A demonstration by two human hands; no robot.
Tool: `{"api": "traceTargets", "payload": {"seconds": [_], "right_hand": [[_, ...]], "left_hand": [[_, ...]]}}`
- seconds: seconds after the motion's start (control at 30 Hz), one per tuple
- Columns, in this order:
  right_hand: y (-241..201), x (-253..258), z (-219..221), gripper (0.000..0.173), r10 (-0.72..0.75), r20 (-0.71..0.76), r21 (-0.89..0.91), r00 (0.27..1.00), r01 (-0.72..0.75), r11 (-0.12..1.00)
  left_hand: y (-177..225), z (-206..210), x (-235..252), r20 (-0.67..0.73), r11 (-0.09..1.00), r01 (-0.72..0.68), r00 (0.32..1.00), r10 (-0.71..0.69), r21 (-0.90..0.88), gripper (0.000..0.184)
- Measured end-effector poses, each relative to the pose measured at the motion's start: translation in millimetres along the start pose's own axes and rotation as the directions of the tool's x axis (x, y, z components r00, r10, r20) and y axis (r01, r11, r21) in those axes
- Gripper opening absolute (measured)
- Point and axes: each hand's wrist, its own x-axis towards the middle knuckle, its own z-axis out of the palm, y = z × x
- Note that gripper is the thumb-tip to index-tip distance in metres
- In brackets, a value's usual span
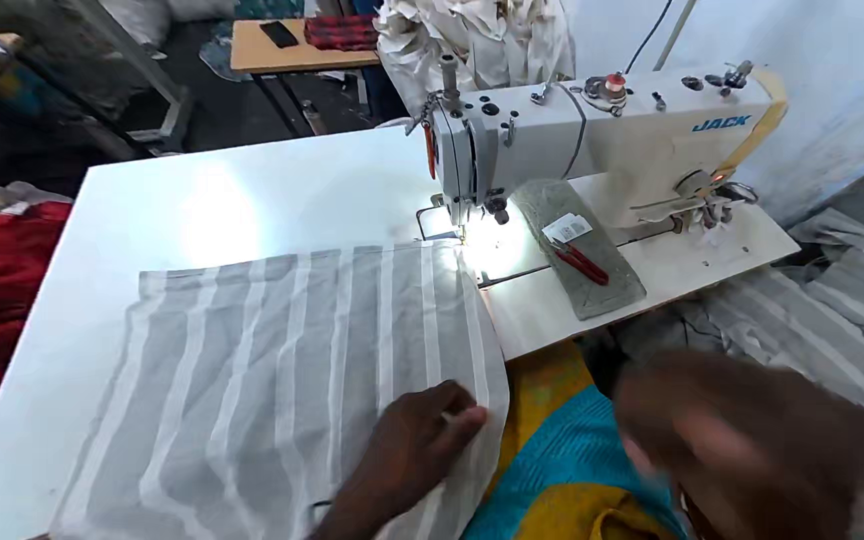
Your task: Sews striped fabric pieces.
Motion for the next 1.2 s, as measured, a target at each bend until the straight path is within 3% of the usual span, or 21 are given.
{"api": "traceTargets", "payload": {"seconds": [0.07,0.1,0.13,0.2,0.27,0.37,0.4,0.47,0.53,0.6,0.7,0.77,0.8,0.83,0.9,0.97,1.07,1.13,1.2], "right_hand": [[67,-6,25,0.024,0.118,-0.163,-0.027,0.980,-0.124,0.992],[97,-9,36,0.025,0.234,-0.182,-0.061,0.955,-0.249,0.967],[124,-13,44,0.026,0.341,-0.182,-0.131,0.922,-0.366,0.921],[164,-16,61,0.026,0.420,-0.167,-0.284,0.892,-0.452,0.846],[190,-4,77,0.028,0.489,-0.094,-0.357,0.867,-0.488,0.797],[210,38,102,0.044,0.625,-0.010,-0.458,0.780,-0.559,0.691],[214,54,107,0.046,0.664,-0.008,-0.505,0.748,-0.576,0.643],[224,74,115,0.035,0.699,-0.020,-0.584,0.714,-0.576,0.572],[228,75,119,0.026,0.671,-0.028,-0.618,0.741,-0.540,0.571],[210,58,119,0.024,0.661,-0.002,-0.625,0.751,-0.517,0.585],[178,-6,123,0.021,0.467,-0.068,-0.609,0.882,-0.407,0.681],[161,-41,122,0.026,0.424,-0.070,-0.587,0.903,-0.381,0.714],[151,-51,120,0.028,0.454,-0.050,-0.558,0.889,-0.402,0.726],[140,-56,118,0.030,0.509,-0.016,-0.521,0.861,-0.441,0.731],[128,-62,119,0.029,0.549,0.002,-0.561,0.836,-0.454,0.692],[121,-61,115,0.031,0.584,0.082,-0.590,0.808,-0.433,0.682],[128,-48,71,0.024,0.649,0.230,-0.548,0.725,-0.455,0.702],[151,-37,21,0.024,0.681,0.097,-0.588,0.726,-0.510,0.628],[180,-28,-30,0.033,0.626,-0.184,-0.689,0.758,-0.554,0.468]], "left_hand": [[28,28,25,0.080,0.941,0.182,0.974,-0.213,0.284,0.075],[41,43,31,0.137,0.879,0.233,0.939,-0.314,0.415,0.070],[51,58,34,0.171,0.825,0.273,0.900,-0.400,0.495,0.057],[64,76,32,0.170,0.765,0.325,0.857,-0.487,0.556,0.032],[69,76,25,0.152,0.798,0.270,0.901,-0.407,0.539,0.030],[72,73,17,0.048,0.892,0.084,0.992,-0.118,0.445,0.021],[76,72,18,0.047,0.898,0.062,0.995,-0.091,0.437,0.021],[85,71,25,0.139,0.890,0.087,0.976,-0.166,0.448,0.024],[91,71,33,0.253,0.870,0.134,0.926,-0.280,0.474,0.027],[89,73,35,0.273,0.863,0.133,0.916,-0.295,0.488,0.028],[67,63,35,0.300,0.907,-0.026,0.947,-0.112,0.421,0.024],[40,30,53,0.370,0.947,-0.180,0.926,0.072,0.265,0.034],[29,7,67,0.346,0.964,-0.189,0.931,0.114,0.189,0.038],[19,-14,82,0.233,0.973,-0.167,0.964,0.127,0.160,0.040],[4,-40,119,-0.127,0.953,-0.026,0.990,0.067,0.302,0.037],[-23,-37,158,-0.392,0.919,0.074,0.916,0.092,0.388,0.051],[-51,-6,177,-0.560,0.883,0.145,0.815,0.148,0.445,0.078],[-51,2,177,-0.582,0.867,0.174,0.799,0.154,0.468,0.079],[-50,3,176,-0.553,0.854,0.187,0.823,0.135,0.486,0.081]]}}
